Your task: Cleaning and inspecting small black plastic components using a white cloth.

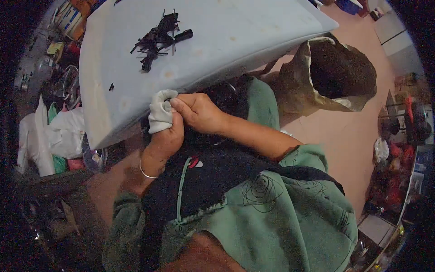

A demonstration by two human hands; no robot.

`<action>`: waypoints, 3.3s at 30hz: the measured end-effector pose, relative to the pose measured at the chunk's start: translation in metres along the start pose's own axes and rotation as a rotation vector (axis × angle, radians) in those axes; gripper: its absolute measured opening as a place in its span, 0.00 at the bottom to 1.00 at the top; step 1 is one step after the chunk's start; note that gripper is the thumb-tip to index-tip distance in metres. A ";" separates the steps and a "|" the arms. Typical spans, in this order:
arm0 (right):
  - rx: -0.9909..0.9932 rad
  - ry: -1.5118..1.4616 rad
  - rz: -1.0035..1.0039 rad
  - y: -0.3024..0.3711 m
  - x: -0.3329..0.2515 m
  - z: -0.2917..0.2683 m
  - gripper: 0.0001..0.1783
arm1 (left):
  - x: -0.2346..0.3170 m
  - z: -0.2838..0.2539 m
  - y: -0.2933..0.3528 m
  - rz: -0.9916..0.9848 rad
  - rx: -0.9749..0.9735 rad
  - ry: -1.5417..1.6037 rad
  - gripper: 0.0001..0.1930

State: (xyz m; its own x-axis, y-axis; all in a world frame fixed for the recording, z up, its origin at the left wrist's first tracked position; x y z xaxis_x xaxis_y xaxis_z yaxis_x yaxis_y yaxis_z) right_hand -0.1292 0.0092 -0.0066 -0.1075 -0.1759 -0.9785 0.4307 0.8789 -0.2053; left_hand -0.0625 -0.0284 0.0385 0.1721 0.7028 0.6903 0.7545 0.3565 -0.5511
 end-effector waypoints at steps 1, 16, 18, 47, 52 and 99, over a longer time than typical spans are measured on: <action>-0.002 0.004 -0.004 -0.002 -0.003 -0.004 0.17 | -0.003 0.001 0.001 0.004 0.004 0.001 0.11; 0.000 1.186 0.017 -0.107 -0.026 -0.087 0.17 | -0.014 0.007 -0.009 -0.155 -0.235 0.151 0.11; -0.006 1.161 -0.013 -0.090 -0.025 -0.087 0.17 | -0.025 -0.005 -0.008 -0.324 -0.149 0.231 0.11; 0.101 0.504 -0.302 -0.011 -0.092 -0.049 0.08 | 0.007 0.003 -0.025 -0.390 -0.062 0.373 0.10; -0.059 0.437 -0.213 -0.008 -0.079 -0.039 0.12 | 0.005 -0.006 -0.026 -0.174 0.081 0.029 0.11; -0.127 0.325 -0.078 -0.011 -0.054 -0.034 0.15 | 0.008 0.008 -0.026 -0.177 0.017 0.076 0.15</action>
State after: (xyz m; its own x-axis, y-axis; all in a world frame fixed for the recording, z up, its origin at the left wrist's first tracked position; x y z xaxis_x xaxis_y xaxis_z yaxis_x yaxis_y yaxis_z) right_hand -0.1588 0.0243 0.0488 -0.4238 -0.1128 -0.8987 0.2973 0.9199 -0.2556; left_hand -0.0858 -0.0271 0.0540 0.0857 0.5798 0.8103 0.7664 0.4813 -0.4254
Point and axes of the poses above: each hand's wrist, its own y-axis away from the middle knuckle, its own z-axis out of the palm, x = y × z, the point moved 9 cm from there along -y, towards the middle knuckle, and after that the axes turned 3 degrees about z, right-handed, at the moved point
